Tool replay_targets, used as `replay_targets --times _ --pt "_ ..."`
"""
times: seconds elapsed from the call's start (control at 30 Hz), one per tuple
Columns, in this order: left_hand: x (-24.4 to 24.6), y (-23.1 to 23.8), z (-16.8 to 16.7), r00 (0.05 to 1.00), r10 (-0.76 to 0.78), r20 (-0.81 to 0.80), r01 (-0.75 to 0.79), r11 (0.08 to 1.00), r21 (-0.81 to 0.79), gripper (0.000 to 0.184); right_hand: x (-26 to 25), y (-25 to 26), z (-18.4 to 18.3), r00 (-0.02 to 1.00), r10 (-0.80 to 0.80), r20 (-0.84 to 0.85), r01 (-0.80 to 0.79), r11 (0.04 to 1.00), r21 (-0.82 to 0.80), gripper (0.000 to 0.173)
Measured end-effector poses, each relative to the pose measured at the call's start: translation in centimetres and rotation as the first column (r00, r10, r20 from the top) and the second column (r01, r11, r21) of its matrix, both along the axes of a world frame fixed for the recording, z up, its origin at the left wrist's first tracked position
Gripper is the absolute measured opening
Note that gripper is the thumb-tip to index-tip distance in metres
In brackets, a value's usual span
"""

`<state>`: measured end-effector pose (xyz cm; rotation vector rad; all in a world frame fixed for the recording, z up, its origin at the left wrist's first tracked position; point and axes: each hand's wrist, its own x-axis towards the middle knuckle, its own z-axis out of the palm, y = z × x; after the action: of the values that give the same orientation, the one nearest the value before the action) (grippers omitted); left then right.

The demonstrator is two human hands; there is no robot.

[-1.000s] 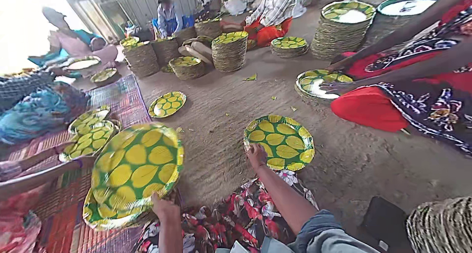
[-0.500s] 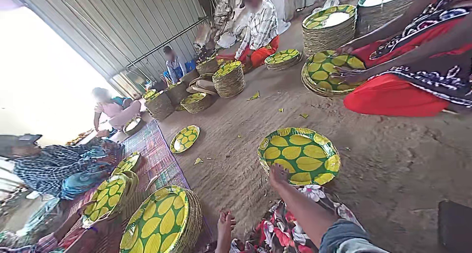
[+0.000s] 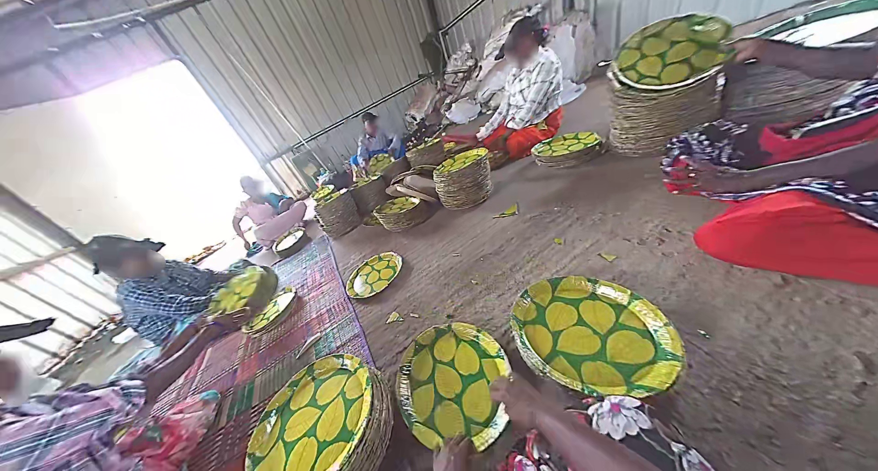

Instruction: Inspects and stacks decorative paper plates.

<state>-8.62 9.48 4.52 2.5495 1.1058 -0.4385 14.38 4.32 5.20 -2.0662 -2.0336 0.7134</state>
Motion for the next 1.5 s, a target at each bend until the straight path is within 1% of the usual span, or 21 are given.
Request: replay_targets --times 0.07,0.13,0.2,0.27,0.4,0.47,0.53,0.57,0.63,0.7,0.73,0.8,0.87,0.9,1.0,1.07,1.2,1.27,1.37,1.43,1.5 --pt "0.0 0.2 0.0 0.999 0.002 -0.035 -0.005 0.996 -0.085 0.037 1.3 -0.3 1.5 0.953 -0.302 0.019 0.301 0.952 0.048 0.048" --pt "0.1 0.1 0.5 1.000 0.017 -0.026 -0.020 0.994 -0.108 0.037 2.8 -0.3 2.4 0.822 -0.568 0.046 0.568 0.823 0.005 0.051" --pt "0.2 0.0 0.9 0.999 0.030 -0.019 -0.032 0.993 -0.118 0.037 3.8 -0.4 2.5 0.725 -0.678 0.118 0.689 0.713 -0.132 0.044" --pt "0.3 -0.1 1.1 0.999 0.039 -0.029 -0.042 0.992 -0.121 0.038 4.0 -0.1 2.5 0.704 -0.687 0.181 0.710 0.672 -0.212 0.036" --pt "0.3 -0.1 1.1 0.998 0.040 -0.051 -0.046 0.990 -0.132 0.041 4.3 -0.2 2.7 0.661 -0.742 0.110 0.749 0.647 -0.140 0.039" --pt "0.2 0.2 0.7 0.998 0.056 -0.033 -0.060 0.988 -0.142 0.042 4.6 -0.5 3.3 0.644 -0.764 0.035 0.765 0.644 -0.003 0.038" --pt "-0.1 0.2 0.0 0.990 0.121 0.071 -0.114 0.989 -0.089 0.050 4.5 -0.5 3.6 0.686 -0.727 -0.037 0.712 0.660 0.241 0.035" --pt "-0.1 -0.1 0.0 0.976 0.155 0.152 -0.152 0.988 -0.032 0.064 4.1 -0.5 3.5 0.747 -0.661 -0.074 0.642 0.687 0.339 0.034" --pt "0.1 -0.2 0.1 0.915 0.120 0.385 -0.208 0.958 0.197 0.086 2.6 -0.6 3.4 0.898 -0.432 -0.086 0.430 0.816 0.386 0.031" --pt "0.6 0.3 0.4 0.866 -0.021 0.500 -0.217 0.884 0.414 0.088 0.8 -0.6 2.4 0.994 -0.106 -0.038 0.112 0.935 0.336 0.029" --pt "0.7 0.4 0.6 0.873 -0.052 0.484 -0.197 0.872 0.448 0.086 0.0 -0.2 1.2 1.000 0.030 -0.002 -0.029 0.960 0.279 0.028" --pt "0.4 0.3 0.5 0.951 0.012 0.309 -0.106 0.952 0.286 0.081 -1.1 0.2 0.4 0.983 0.180 0.048 -0.181 0.983 0.030 0.029" --pt "0.3 0.1 -0.6 0.999 0.026 0.035 -0.027 0.999 0.030 0.068 -0.9 0.3 0.5 0.992 0.108 0.059 -0.098 0.985 -0.140 0.037" --pt "0.3 0.1 -1.2 1.000 0.020 -0.019 -0.021 0.999 -0.037 0.066 -0.3 0.1 0.7 0.998 -0.003 0.059 0.010 0.992 -0.122 0.041" --pt "0.9 0.5 -1.8 0.999 0.050 0.005 -0.049 0.997 -0.063 0.060 1.9 0.4 2.1 0.901 -0.422 0.100 0.429 0.901 -0.064 0.047" --pt "0.6 0.9 -2.3 0.999 0.047 0.013 -0.045 0.996 -0.081 0.063 2.9 0.4 2.0 0.796 -0.584 0.160 0.602 0.792 -0.101 0.055" --pt "0.7 1.2 -2.4 0.998 0.055 0.015 -0.053 0.991 -0.125 0.062 3.2 0.4 2.7 0.720 -0.660 0.214 0.693 0.701 -0.169 0.035" --pt "0.8 1.3 -2.4 0.995 0.084 0.047 -0.077 0.988 -0.136 0.058 3.7 0.4 3.1 0.687 -0.712 0.144 0.726 0.665 -0.174 0.036" --pt "0.9 1.5 -2.4 0.993 0.096 0.071 -0.083 0.982 -0.171 0.055 4.3 0.9 2.1 0.668 -0.729 0.150 0.743 0.640 -0.197 0.053" --pt "1.1 1.2 -2.4 0.995 0.075 0.061 -0.063 0.980 -0.186 0.055 4.2 1.1 1.6 0.687 -0.691 0.224 0.726 0.653 -0.216 0.038" --pt "1.1 1.1 -2.4 0.997 0.058 0.052 -0.047 0.981 -0.189 0.055 3.9 1.2 1.6 0.681 -0.690 0.245 0.732 0.655 -0.188 0.036"
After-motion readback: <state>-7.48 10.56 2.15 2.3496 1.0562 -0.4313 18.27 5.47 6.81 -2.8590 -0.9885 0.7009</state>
